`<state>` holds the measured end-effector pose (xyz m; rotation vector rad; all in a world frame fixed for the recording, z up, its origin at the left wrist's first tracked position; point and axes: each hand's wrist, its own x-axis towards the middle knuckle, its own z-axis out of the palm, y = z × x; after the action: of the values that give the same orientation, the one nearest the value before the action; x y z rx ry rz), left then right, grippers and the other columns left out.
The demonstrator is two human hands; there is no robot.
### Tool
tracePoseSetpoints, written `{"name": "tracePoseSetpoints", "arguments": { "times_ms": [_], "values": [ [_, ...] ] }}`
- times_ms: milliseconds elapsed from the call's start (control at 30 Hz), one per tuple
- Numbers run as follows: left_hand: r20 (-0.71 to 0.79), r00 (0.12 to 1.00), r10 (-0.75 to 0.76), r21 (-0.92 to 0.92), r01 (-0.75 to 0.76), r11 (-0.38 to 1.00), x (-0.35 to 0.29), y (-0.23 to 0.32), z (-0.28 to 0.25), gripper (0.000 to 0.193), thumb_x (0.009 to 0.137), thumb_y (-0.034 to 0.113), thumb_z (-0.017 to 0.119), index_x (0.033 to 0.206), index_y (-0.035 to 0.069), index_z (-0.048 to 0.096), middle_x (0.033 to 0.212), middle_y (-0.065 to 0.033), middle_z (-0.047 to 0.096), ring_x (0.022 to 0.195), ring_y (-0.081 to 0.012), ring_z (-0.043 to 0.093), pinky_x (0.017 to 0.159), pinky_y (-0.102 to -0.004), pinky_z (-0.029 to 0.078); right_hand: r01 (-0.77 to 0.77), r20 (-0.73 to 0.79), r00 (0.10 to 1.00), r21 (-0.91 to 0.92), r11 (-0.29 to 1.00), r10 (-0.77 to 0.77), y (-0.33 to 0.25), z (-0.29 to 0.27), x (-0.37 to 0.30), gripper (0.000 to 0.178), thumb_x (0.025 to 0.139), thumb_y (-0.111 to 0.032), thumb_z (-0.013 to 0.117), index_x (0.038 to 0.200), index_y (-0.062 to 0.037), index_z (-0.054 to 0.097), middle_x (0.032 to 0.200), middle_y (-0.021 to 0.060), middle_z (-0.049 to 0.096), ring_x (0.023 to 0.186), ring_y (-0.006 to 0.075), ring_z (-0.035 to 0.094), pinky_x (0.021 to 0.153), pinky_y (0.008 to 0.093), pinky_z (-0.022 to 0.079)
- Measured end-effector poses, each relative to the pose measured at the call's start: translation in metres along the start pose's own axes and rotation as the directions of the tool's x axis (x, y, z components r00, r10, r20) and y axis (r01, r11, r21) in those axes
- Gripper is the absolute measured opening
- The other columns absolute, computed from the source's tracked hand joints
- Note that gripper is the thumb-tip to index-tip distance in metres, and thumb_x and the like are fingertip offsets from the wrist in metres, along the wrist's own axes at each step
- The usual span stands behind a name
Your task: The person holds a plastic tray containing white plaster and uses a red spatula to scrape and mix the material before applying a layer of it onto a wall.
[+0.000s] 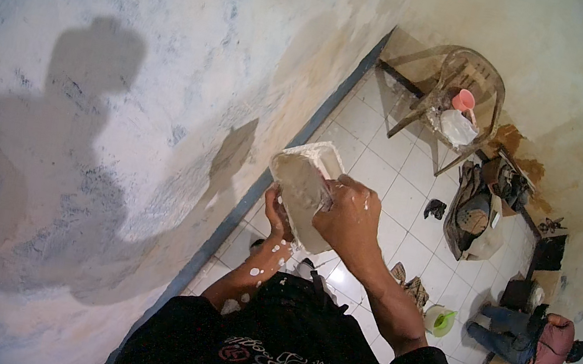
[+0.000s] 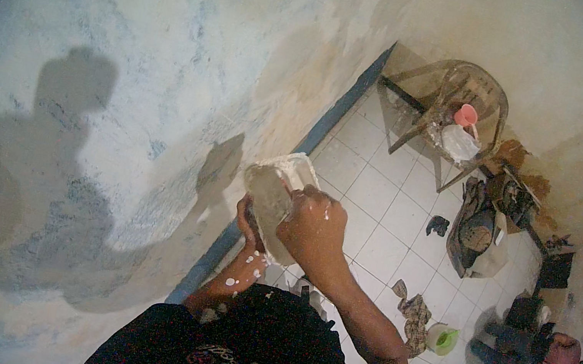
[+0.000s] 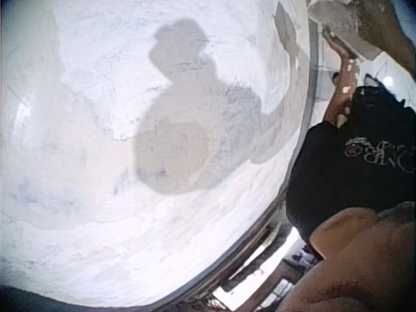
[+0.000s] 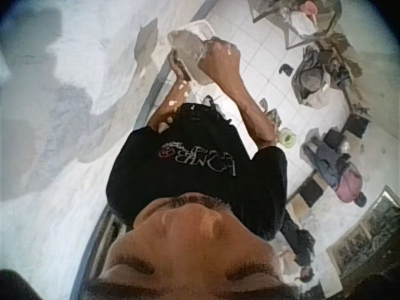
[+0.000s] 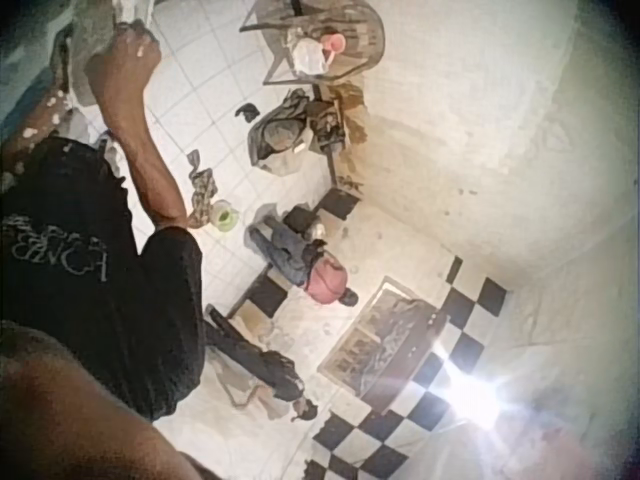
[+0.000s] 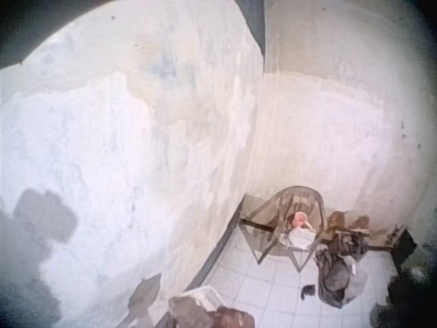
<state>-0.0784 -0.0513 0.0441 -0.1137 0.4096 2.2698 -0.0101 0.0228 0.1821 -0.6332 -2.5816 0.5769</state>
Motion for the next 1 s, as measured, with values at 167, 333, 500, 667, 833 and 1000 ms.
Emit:
{"name": "tracePoseSetpoints", "arguments": {
  "times_ms": [167,333,500,667,833,1000],
  "values": [
    [-0.123,0.992,0.003,-0.002,-0.003,1.000,0.005,-0.002,-0.010,0.066,0.080,0.050,0.045,0.128,0.005,0.045,0.118,-0.0136,0.055,0.107,-0.0280,0.054,0.093,-0.0414,0.044,0.052,0.129,0.990,0.040,0.998,-0.057,-0.014,0.003,-0.007,0.026,0.052,-0.005,0.062,0.077,0.0013,0.068,0.072,0.0175,0.062,0.063,0.0348,0.061,0.058,0.0401,0.051],
    [0.018,0.999,-0.039,-0.130,0.041,0.991,0.001,0.001,0.010,0.065,0.081,0.049,0.043,0.129,0.005,0.045,0.121,-0.0148,0.054,0.109,-0.0296,0.053,0.094,-0.0431,0.044,0.010,0.039,0.999,0.120,0.993,-0.015,0.007,-0.019,0.005,0.015,0.057,-0.003,0.060,0.070,0.0045,0.061,0.068,0.0212,0.058,0.058,0.0387,0.056,0.056,0.0421,0.046],
    [-0.002,1.000,-0.006,-0.087,0.006,0.996,0.008,0.000,-0.007,0.066,0.082,0.049,0.041,0.132,0.005,0.044,0.125,-0.0137,0.052,0.114,-0.0291,0.050,0.098,-0.0415,0.040,-0.243,0.072,0.969,0.138,0.960,0.235,0.014,-0.036,0.021,0.021,0.059,-0.004,0.058,0.078,0.0030,0.065,0.065,0.0249,0.059,0.066,0.0416,0.061,0.066,0.0467,0.048],
    [0.005,1.000,-0.003,-0.071,0.004,0.997,0.008,-0.002,-0.006,0.066,0.083,0.049,0.040,0.132,0.006,0.044,0.125,-0.0132,0.052,0.115,-0.0284,0.050,0.099,-0.0408,0.039,-0.353,0.247,0.924,0.264,0.898,0.291,0.042,-0.011,0.016,0.023,0.058,-0.004,0.055,0.077,0.0046,0.065,0.064,0.0261,0.059,0.060,0.0401,0.061,0.065,0.0416,0.050],
    [0.031,0.999,0.042,0.002,-0.042,0.999,0.009,-0.004,-0.008,0.065,0.083,0.049,0.040,0.132,0.006,0.044,0.125,-0.0128,0.052,0.115,-0.0276,0.050,0.100,-0.0401,0.038,-0.426,0.256,0.898,0.295,0.855,0.359,0.057,-0.009,0.015,0.025,0.058,-0.005,0.056,0.080,0.0035,0.065,0.064,0.0258,0.058,0.059,0.0392,0.061,0.061,0.0413,0.049],
    [0.002,1.000,-0.030,-0.111,0.030,0.993,0.010,-0.001,-0.005,0.065,0.083,0.049,0.039,0.132,0.006,0.043,0.129,-0.0130,0.049,0.117,-0.0275,0.048,0.102,-0.0400,0.036,-0.390,0.252,0.915,0.344,0.854,0.316,0.037,-0.013,0.014,0.025,0.059,-0.005,0.056,0.080,0.0033,0.065,0.064,0.0260,0.058,0.060,0.0407,0.060,0.062,0.0434,0.048]
  ]
}}
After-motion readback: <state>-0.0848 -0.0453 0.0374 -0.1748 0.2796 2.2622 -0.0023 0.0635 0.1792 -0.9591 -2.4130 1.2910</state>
